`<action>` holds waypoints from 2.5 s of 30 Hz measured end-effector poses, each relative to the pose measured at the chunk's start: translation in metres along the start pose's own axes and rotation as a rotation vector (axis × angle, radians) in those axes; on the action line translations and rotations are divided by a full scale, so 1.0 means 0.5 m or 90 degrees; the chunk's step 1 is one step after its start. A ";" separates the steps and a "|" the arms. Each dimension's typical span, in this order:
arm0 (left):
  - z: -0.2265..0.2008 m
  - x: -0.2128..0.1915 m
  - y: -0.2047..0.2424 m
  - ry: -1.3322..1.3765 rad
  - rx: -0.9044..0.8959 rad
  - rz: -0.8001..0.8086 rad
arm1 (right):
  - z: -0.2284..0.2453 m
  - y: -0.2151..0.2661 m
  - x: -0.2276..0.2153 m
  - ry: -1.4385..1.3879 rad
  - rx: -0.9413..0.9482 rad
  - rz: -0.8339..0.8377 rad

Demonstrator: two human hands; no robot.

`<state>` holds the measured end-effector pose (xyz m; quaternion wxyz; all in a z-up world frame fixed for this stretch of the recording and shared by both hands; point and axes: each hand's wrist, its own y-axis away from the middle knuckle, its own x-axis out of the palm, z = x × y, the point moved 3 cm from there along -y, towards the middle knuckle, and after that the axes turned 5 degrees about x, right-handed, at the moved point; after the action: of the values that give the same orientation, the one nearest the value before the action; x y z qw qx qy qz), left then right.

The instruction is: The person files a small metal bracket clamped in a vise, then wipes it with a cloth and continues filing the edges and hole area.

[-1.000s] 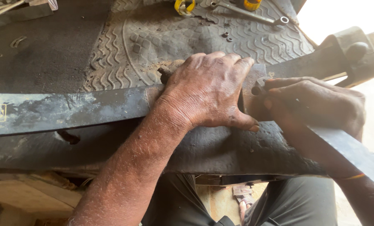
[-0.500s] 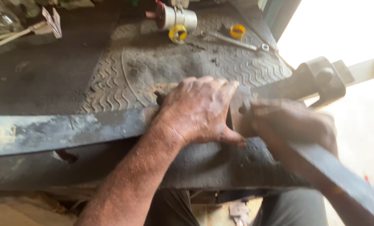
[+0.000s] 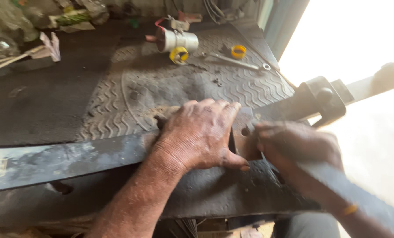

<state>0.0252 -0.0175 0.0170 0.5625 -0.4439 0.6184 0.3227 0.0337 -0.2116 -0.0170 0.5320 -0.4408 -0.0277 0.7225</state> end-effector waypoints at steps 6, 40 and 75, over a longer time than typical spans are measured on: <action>-0.004 -0.004 0.002 0.002 -0.008 0.016 | -0.016 -0.024 -0.003 0.021 0.022 0.010; 0.001 0.008 -0.003 -0.016 -0.030 0.055 | -0.014 -0.047 0.000 0.077 0.065 0.003; 0.001 -0.001 -0.002 -0.007 -0.036 0.046 | -0.023 -0.023 0.001 0.002 0.000 -0.017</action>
<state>0.0263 -0.0170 0.0177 0.5409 -0.4355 0.6216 0.3626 0.0497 -0.2113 -0.0186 0.5415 -0.4416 -0.0325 0.7146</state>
